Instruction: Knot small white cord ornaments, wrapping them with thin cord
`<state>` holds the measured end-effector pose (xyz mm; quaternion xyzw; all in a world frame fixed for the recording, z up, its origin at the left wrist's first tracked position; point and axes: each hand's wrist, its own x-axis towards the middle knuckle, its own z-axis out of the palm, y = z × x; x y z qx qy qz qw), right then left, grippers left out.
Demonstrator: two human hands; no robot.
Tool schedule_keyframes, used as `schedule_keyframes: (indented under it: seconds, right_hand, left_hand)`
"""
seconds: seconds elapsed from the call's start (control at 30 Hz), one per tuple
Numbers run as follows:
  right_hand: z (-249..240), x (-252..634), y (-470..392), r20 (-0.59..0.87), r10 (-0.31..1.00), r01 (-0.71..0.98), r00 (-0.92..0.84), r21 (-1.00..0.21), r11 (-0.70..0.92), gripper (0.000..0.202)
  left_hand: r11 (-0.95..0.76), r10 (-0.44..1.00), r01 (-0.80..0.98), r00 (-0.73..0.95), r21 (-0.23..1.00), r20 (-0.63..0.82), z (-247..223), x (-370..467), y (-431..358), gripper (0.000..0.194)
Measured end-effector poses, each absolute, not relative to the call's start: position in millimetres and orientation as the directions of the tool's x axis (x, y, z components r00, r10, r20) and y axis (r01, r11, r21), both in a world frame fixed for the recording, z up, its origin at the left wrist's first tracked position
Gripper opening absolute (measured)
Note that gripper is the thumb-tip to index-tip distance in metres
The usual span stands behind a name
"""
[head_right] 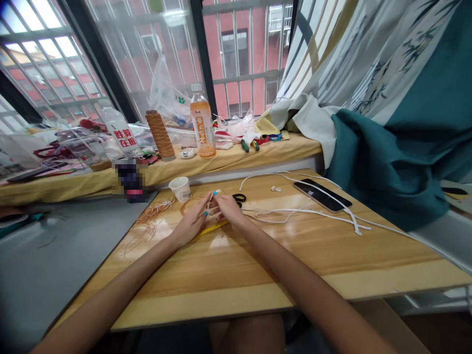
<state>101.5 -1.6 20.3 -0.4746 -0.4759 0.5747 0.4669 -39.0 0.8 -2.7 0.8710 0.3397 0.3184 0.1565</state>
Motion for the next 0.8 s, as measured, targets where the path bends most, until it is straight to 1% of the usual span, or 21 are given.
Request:
schedule_keyframes:
  seconds: [0.1, 0.23, 0.3, 0.37, 0.4, 0.43, 0.47, 0.5, 0.57, 0.6, 0.63, 0.7, 0.8]
  right_hand:
    - [21, 105, 0, -0.127, 0.977, -0.09, -0.171, -0.985, -0.144, 0.029]
    - [22, 110, 3, -0.11, 0.975, -0.061, -0.193, -0.99, -0.124, 0.026]
    - [23, 110, 4, -0.08, 0.978, -0.014, -0.194, -0.996, -0.084, 0.027]
    - [23, 111, 6, -0.001, 0.986, 0.083, -0.166, -0.996, 0.012, 0.027]
    - [22, 111, 7, 0.046, 0.989, 0.134, -0.142, -0.989, 0.066, 0.026]
    - [22, 112, 8, 0.092, 0.989, 0.176, -0.119, -0.978, 0.112, 0.026]
    - [21, 113, 9, 0.136, 0.986, 0.211, -0.099, -0.965, 0.155, 0.025]
    - [21, 114, 10, 0.178, 0.981, 0.237, -0.081, -0.952, 0.192, 0.024]
    - [22, 118, 12, 0.247, 0.967, 0.269, -0.062, -0.929, 0.254, 0.024]
    - [23, 119, 11, 0.282, 0.958, 0.287, -0.056, -0.914, 0.285, 0.023]
    - [24, 121, 11, 0.313, 0.948, 0.301, -0.05, -0.901, 0.313, 0.023]
    - [28, 123, 8, 0.35, 0.935, 0.3, -0.056, -0.888, 0.35, 0.021]
    - [36, 123, 3, 0.383, 0.918, 0.282, -0.101, -0.874, 0.396, 0.02]
  left_hand:
    - [-0.757, 0.653, 0.526, 0.614, 0.387, 0.443, -1, -40, 1, 0.055]
    - [-0.743, 0.653, 0.634, 0.616, 0.216, 0.44, 0, -45, 1, 0.054]
    - [-0.711, 0.674, 0.685, 0.6, 0.157, 0.432, 0, -47, 1, 0.057]
    - [-0.675, 0.702, 0.721, 0.562, 0.157, 0.437, 0, -48, 0, 0.057]
    - [-0.654, 0.722, 0.731, 0.525, 0.195, 0.451, 0, -48, 0, 0.054]
    - [-0.629, 0.747, 0.731, 0.475, 0.264, 0.464, 1, -47, -1, 0.049]
    - [-0.598, 0.781, 0.712, 0.417, 0.368, 0.465, 1, -46, -1, 0.044]
    - [-0.556, 0.823, 0.665, 0.355, 0.499, 0.444, 2, -44, -1, 0.039]
    - [-0.43, 0.902, 0.484, 0.268, 0.762, 0.339, 2, -42, 0, 0.037]
    - [-0.354, 0.927, 0.372, 0.263, 0.858, 0.268, 3, -41, 0, 0.038]
    - [-0.275, 0.94, 0.275, 0.278, 0.921, 0.198, 3, -40, 1, 0.038]
    - [-0.153, 0.944, 0.152, 0.316, 0.977, 0.099, 5, -39, 1, 0.037]
    - [-0.084, 0.944, 0.041, 0.323, 0.996, 0.067, 10, -40, 1, 0.037]
